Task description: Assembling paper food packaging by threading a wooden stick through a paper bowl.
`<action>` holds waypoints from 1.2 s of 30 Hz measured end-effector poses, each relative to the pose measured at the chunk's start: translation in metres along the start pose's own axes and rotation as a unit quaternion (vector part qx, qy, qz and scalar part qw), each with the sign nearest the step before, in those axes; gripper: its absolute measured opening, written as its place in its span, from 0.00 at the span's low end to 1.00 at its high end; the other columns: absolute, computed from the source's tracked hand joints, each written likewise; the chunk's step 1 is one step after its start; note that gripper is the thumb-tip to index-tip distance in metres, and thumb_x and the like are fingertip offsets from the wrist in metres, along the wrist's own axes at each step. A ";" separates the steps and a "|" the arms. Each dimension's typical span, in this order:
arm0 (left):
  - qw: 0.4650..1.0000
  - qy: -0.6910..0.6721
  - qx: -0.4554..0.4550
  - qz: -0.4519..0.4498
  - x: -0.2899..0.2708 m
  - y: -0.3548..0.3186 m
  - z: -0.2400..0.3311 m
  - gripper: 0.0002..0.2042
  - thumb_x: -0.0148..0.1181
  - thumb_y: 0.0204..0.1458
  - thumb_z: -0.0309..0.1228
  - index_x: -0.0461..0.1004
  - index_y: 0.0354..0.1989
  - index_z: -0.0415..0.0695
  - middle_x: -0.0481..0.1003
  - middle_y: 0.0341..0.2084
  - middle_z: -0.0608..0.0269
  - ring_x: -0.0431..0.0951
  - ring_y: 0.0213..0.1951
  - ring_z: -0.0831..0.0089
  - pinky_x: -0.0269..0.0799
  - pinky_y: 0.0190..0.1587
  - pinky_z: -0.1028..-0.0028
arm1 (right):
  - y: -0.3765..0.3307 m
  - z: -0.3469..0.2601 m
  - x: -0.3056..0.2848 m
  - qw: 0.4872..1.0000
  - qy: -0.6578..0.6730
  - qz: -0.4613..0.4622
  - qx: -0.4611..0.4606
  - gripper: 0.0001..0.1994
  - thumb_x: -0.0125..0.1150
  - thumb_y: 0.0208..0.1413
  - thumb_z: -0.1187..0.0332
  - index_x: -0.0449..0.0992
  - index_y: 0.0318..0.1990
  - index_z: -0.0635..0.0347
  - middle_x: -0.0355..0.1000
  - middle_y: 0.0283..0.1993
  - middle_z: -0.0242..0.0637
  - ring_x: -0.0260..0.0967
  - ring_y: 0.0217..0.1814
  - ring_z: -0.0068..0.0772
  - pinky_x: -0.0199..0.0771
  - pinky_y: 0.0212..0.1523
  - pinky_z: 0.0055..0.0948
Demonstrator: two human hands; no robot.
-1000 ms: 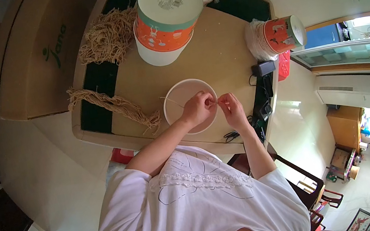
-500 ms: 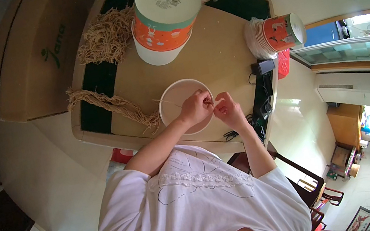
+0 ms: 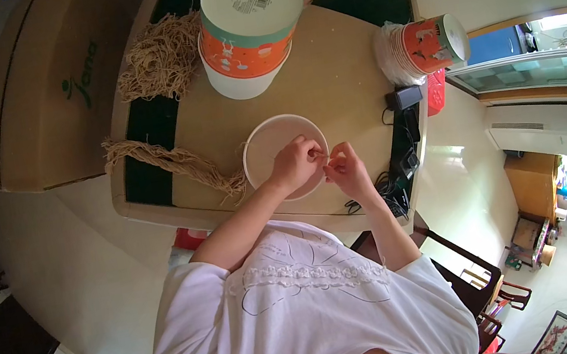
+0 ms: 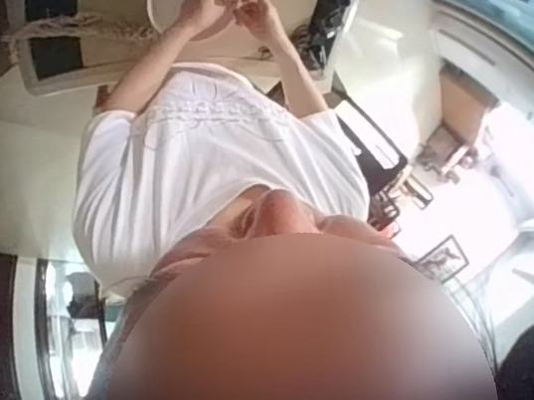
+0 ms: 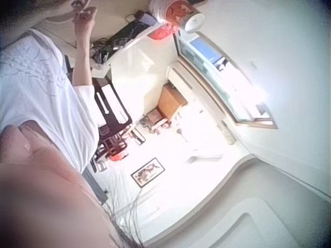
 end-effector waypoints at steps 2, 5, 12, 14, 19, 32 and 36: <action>1.000 0.001 -0.012 -0.002 0.001 0.002 0.002 0.05 0.63 0.43 0.28 0.77 0.29 0.44 0.74 0.30 0.59 0.77 0.33 0.61 0.73 0.34 0.67 | 0.000 0.002 0.000 1.000 -0.013 -0.002 -0.011 0.12 0.57 0.55 0.77 0.59 0.40 0.60 0.70 0.26 0.35 0.70 0.26 0.20 0.73 0.26 0.22; 1.000 0.008 -0.002 0.002 0.000 0.003 0.005 0.04 0.64 0.43 0.28 0.77 0.28 0.44 0.74 0.29 0.59 0.77 0.33 0.62 0.73 0.34 0.67 | 0.000 0.003 -0.002 0.999 -0.027 -0.008 -0.033 0.11 0.57 0.55 0.78 0.59 0.40 0.60 0.69 0.26 0.34 0.68 0.25 0.20 0.70 0.24 0.21; 1.000 -0.011 -0.001 -0.001 -0.001 0.001 0.005 0.04 0.64 0.43 0.29 0.77 0.27 0.44 0.74 0.28 0.60 0.77 0.31 0.63 0.72 0.33 0.67 | 0.001 0.001 -0.001 0.998 -0.040 -0.022 -0.041 0.12 0.55 0.55 0.80 0.57 0.37 0.59 0.67 0.27 0.33 0.67 0.26 0.20 0.68 0.26 0.19; 1.000 0.005 -0.001 0.001 -0.004 0.001 0.009 0.04 0.64 0.43 0.28 0.77 0.27 0.44 0.74 0.28 0.60 0.77 0.31 0.63 0.72 0.33 0.67 | 0.001 0.000 -0.001 0.998 -0.037 -0.022 -0.036 0.12 0.55 0.55 0.80 0.57 0.37 0.59 0.67 0.28 0.33 0.67 0.26 0.20 0.68 0.26 0.19; 1.000 0.004 0.002 -0.007 -0.002 0.003 0.010 0.04 0.63 0.42 0.28 0.75 0.26 0.43 0.74 0.28 0.59 0.77 0.31 0.62 0.72 0.33 0.67 | 0.002 0.005 0.001 0.999 -0.020 -0.014 -0.029 0.12 0.55 0.55 0.81 0.57 0.38 0.58 0.68 0.28 0.34 0.67 0.26 0.20 0.68 0.25 0.19; 0.998 -0.005 -0.055 -0.038 0.000 0.004 -0.018 0.07 0.64 0.41 0.32 0.77 0.27 0.45 0.77 0.26 0.59 0.78 0.30 0.61 0.74 0.33 0.66 | -0.007 0.007 0.007 0.995 -0.072 0.064 -0.035 0.12 0.58 0.54 0.77 0.59 0.37 0.59 0.71 0.23 0.36 0.67 0.23 0.20 0.68 0.23 0.23; 0.995 -0.031 -0.076 -0.064 -0.005 -0.002 -0.010 0.07 0.64 0.42 0.33 0.77 0.29 0.46 0.77 0.27 0.60 0.79 0.31 0.63 0.74 0.33 0.66 | -0.013 -0.011 0.008 0.996 -0.067 0.050 -0.018 0.11 0.60 0.53 0.77 0.64 0.40 0.59 0.72 0.23 0.37 0.69 0.23 0.21 0.69 0.25 0.23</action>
Point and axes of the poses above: each hand's wrist, its own y-axis towards the middle knuckle, its own x-axis out of the palm, z = x × y, the point moved 4 cm from there along y, towards the middle knuckle
